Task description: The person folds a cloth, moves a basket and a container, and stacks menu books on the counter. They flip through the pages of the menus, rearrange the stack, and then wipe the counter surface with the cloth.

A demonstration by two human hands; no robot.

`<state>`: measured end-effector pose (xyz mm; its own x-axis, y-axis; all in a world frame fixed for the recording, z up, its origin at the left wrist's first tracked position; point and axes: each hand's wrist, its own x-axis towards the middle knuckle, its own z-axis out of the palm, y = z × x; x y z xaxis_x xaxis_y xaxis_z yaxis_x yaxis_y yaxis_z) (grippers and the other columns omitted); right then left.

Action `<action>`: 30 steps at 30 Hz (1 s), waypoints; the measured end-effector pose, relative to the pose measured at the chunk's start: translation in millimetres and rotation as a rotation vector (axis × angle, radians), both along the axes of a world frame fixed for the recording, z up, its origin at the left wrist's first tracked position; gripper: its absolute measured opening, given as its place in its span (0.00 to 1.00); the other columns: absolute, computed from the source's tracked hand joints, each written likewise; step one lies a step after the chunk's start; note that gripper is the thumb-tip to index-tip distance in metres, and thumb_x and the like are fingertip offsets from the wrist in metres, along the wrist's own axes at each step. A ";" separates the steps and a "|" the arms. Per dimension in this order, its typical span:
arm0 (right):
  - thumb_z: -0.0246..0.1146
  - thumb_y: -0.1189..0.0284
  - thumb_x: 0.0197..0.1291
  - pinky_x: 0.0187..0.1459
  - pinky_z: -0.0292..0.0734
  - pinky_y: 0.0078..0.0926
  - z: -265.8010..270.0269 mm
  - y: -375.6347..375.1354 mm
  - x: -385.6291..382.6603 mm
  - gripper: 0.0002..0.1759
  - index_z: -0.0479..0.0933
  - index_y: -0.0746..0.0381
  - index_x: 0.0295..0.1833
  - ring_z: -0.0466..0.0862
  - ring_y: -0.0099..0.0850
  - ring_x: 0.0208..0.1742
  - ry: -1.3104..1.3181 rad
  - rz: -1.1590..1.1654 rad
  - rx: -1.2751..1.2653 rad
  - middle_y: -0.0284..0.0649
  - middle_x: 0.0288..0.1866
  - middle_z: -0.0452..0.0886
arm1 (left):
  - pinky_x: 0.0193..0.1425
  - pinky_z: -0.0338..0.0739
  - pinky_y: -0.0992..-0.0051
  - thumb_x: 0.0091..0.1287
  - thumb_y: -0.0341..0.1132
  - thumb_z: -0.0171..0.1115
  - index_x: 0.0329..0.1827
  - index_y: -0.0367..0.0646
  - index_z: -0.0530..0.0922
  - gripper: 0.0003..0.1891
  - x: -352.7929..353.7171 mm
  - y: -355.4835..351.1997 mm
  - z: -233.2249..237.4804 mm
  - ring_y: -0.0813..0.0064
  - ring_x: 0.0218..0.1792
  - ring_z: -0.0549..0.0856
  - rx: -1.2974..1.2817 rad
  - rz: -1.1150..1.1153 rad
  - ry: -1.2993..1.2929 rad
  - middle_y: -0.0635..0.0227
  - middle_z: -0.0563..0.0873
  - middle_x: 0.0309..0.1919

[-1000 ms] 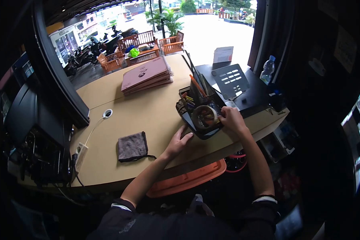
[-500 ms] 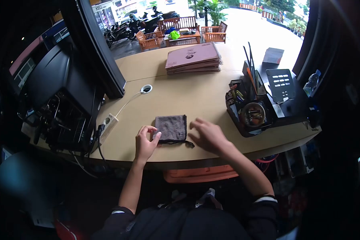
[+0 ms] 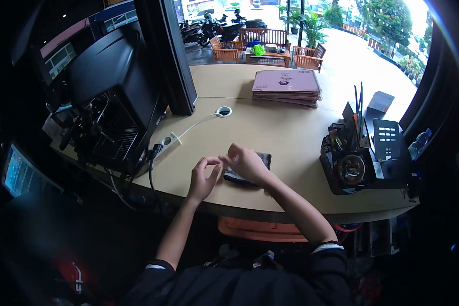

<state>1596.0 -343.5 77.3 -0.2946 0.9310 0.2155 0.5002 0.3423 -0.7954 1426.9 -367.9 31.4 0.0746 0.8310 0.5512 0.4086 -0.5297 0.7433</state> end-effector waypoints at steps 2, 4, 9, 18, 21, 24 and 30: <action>0.60 0.53 0.56 0.37 0.76 0.37 -14.1 -9.1 -8.1 0.21 0.74 0.63 0.36 0.81 0.43 0.39 -0.331 0.037 0.130 0.46 0.37 0.80 | 0.47 0.74 0.69 0.60 0.27 0.56 0.37 0.36 0.75 0.05 8.1 3.3 -2.4 0.59 0.41 0.81 -0.049 0.013 -0.107 0.57 0.80 0.35; 0.64 0.54 0.51 0.39 0.74 0.36 -46.8 -4.3 -5.8 0.21 0.75 0.61 0.37 0.78 0.43 0.39 -0.399 0.113 0.161 0.44 0.36 0.77 | 0.47 0.74 0.71 0.61 0.27 0.53 0.39 0.37 0.75 0.06 1.8 4.4 -19.1 0.63 0.41 0.81 -0.014 0.049 -0.056 0.59 0.81 0.36; 0.66 0.63 0.48 0.41 0.73 0.34 -77.8 -3.1 0.6 0.12 0.78 0.61 0.31 0.78 0.40 0.39 -0.226 0.051 0.366 0.40 0.34 0.77 | 0.47 0.75 0.74 0.64 0.29 0.53 0.42 0.38 0.76 0.07 -15.9 5.1 -41.5 0.73 0.41 0.82 -0.220 0.044 -0.230 0.64 0.83 0.38; 0.54 0.73 0.63 0.41 0.70 0.20 4.5 7.4 45.6 0.03 0.72 0.59 0.38 0.73 0.16 0.38 0.800 0.205 -0.595 0.26 0.33 0.72 | 0.66 0.62 0.61 0.53 0.43 0.71 0.64 0.37 0.58 0.39 22.6 14.1 -22.5 0.63 0.62 0.69 -0.123 -0.089 -0.047 0.50 0.69 0.58; 0.54 0.74 0.63 0.41 0.71 0.19 25.9 1.0 58.4 0.03 0.72 0.60 0.38 0.74 0.17 0.38 0.866 0.249 -0.489 0.29 0.35 0.73 | 0.58 0.73 0.66 0.55 0.41 0.70 0.63 0.36 0.59 0.38 24.5 18.4 9.8 0.66 0.57 0.75 -0.265 -0.262 -0.077 0.51 0.73 0.55; 0.55 0.74 0.62 0.39 0.73 0.18 32.4 -3.1 73.9 0.03 0.73 0.60 0.37 0.75 0.20 0.39 0.930 0.295 -0.544 0.31 0.36 0.75 | 0.48 0.79 0.76 0.59 0.36 0.66 0.62 0.37 0.61 0.31 30.3 16.6 18.5 0.70 0.46 0.82 -0.507 -0.494 -0.310 0.57 0.79 0.47; 0.54 0.73 0.63 0.47 0.76 0.35 30.4 -14.4 80.4 0.03 0.72 0.59 0.36 0.77 0.31 0.47 1.146 0.288 -0.734 0.37 0.42 0.77 | 0.51 0.73 0.73 0.63 0.36 0.60 0.59 0.38 0.63 0.24 50.5 10.6 4.4 0.74 0.50 0.75 -0.121 0.016 -0.063 0.58 0.70 0.54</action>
<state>1676.4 -357.9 107.7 -0.4867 0.8726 -0.0414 -0.5612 -0.3486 -0.7506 1477.3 -357.2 35.8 0.0292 0.8923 0.4505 0.3665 -0.4288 0.8257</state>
